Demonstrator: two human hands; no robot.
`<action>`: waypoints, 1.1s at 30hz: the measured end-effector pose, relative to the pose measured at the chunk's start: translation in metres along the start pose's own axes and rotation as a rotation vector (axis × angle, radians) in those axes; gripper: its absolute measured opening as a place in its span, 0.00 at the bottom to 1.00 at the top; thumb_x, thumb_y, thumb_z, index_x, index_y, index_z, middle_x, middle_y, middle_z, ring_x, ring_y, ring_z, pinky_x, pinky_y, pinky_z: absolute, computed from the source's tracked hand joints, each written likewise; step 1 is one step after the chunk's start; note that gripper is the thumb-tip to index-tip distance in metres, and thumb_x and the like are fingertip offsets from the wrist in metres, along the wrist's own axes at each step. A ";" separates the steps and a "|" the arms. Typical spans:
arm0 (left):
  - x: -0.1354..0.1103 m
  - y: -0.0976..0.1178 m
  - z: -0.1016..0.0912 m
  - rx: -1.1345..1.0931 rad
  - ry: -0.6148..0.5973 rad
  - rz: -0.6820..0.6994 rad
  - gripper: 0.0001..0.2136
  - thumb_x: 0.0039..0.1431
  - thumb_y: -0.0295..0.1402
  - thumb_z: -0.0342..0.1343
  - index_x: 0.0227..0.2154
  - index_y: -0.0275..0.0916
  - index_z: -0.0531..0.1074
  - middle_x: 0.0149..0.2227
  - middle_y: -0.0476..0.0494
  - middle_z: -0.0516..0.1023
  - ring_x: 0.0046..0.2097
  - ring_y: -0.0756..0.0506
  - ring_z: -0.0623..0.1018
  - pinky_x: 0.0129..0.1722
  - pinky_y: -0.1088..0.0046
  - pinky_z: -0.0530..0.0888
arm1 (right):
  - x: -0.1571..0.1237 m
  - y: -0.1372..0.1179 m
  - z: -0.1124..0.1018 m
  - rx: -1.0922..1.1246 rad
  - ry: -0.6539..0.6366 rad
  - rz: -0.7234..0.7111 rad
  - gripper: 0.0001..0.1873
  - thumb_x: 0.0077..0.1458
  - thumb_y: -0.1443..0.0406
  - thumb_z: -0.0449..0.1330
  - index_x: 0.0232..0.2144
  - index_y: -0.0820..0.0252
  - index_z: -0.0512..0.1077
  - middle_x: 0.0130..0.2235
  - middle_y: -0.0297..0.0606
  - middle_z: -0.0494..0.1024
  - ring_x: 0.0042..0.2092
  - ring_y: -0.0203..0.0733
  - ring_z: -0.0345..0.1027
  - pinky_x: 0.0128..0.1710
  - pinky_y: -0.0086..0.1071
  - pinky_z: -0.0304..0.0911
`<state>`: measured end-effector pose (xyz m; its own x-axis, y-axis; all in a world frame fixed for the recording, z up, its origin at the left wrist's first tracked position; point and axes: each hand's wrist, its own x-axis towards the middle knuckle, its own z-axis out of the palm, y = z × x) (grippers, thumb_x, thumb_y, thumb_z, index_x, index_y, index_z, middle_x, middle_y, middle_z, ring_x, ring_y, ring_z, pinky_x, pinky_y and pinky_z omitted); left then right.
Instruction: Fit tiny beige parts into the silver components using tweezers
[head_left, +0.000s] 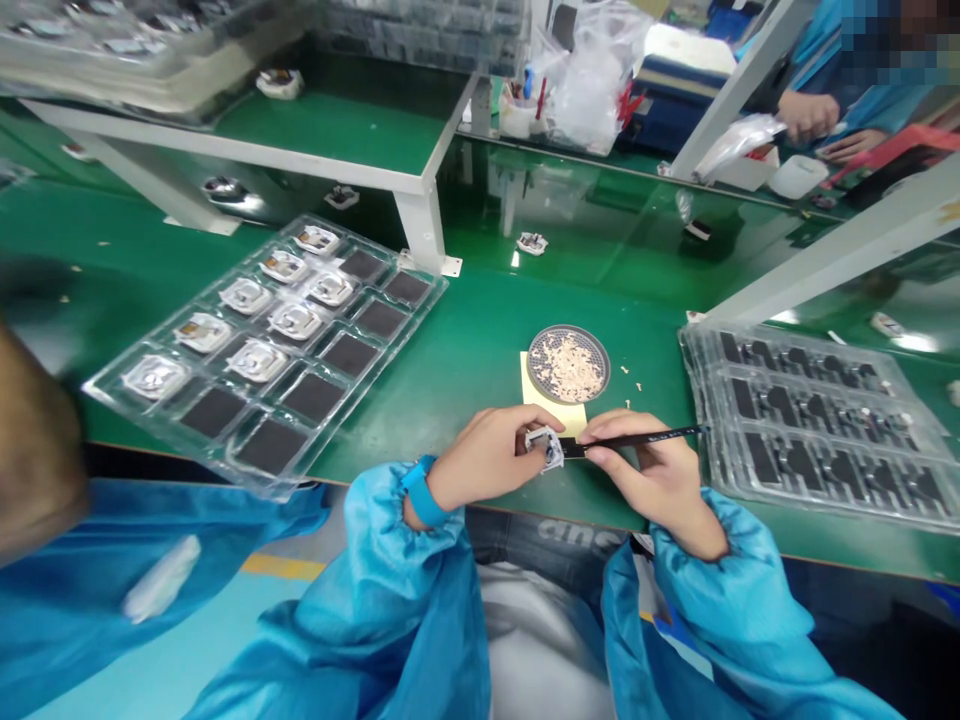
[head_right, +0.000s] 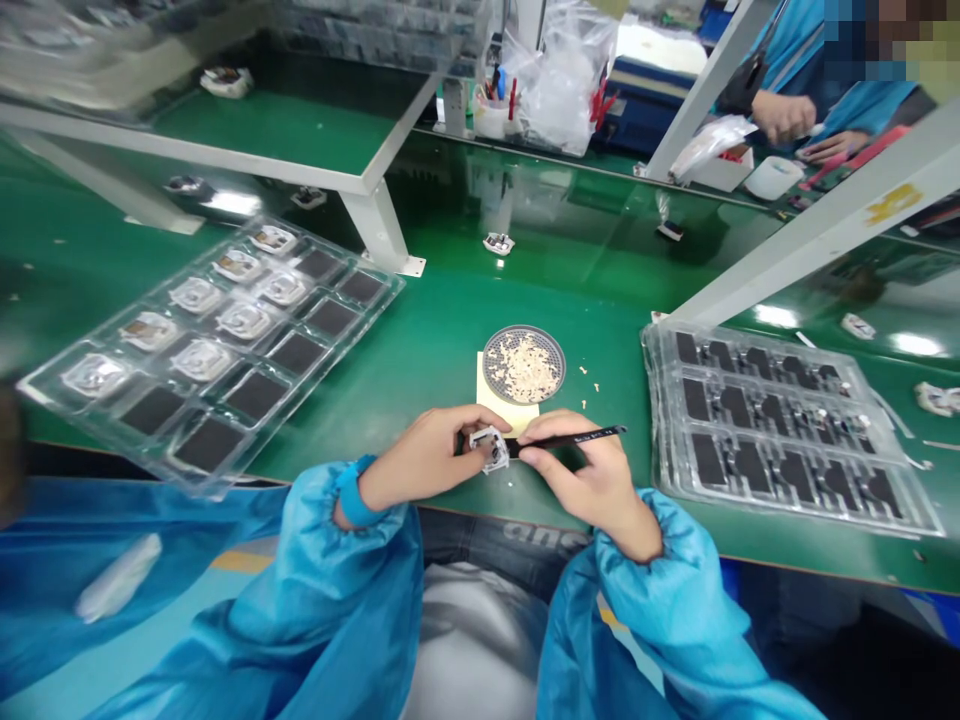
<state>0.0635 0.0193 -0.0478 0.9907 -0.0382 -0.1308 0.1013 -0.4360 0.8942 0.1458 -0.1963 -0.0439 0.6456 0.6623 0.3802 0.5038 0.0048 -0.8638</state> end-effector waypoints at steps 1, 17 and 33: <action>0.000 0.000 0.000 -0.003 -0.001 0.003 0.16 0.55 0.30 0.56 0.47 0.46 0.78 0.31 0.52 0.79 0.30 0.50 0.73 0.32 0.73 0.66 | 0.000 0.000 0.000 -0.002 -0.008 -0.002 0.19 0.56 0.77 0.65 0.46 0.53 0.73 0.41 0.40 0.80 0.45 0.46 0.75 0.46 0.45 0.71; 0.001 -0.001 -0.001 -0.006 -0.032 0.004 0.15 0.57 0.28 0.54 0.44 0.48 0.80 0.33 0.55 0.80 0.30 0.51 0.73 0.32 0.74 0.65 | -0.012 0.004 -0.008 0.263 -0.054 0.280 0.02 0.59 0.69 0.65 0.35 0.59 0.75 0.38 0.41 0.82 0.43 0.42 0.78 0.45 0.37 0.74; 0.003 -0.017 0.001 -0.316 0.068 -0.103 0.20 0.54 0.47 0.64 0.43 0.38 0.74 0.38 0.41 0.81 0.36 0.44 0.80 0.33 0.71 0.76 | -0.040 -0.035 -0.210 -0.770 0.730 0.402 0.18 0.63 0.50 0.59 0.37 0.59 0.77 0.27 0.37 0.74 0.30 0.41 0.68 0.32 0.33 0.63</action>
<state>0.0651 0.0254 -0.0636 0.9766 0.0559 -0.2076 0.2134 -0.1342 0.9677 0.2228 -0.3805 0.0410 0.8934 -0.0849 0.4412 0.2407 -0.7387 -0.6296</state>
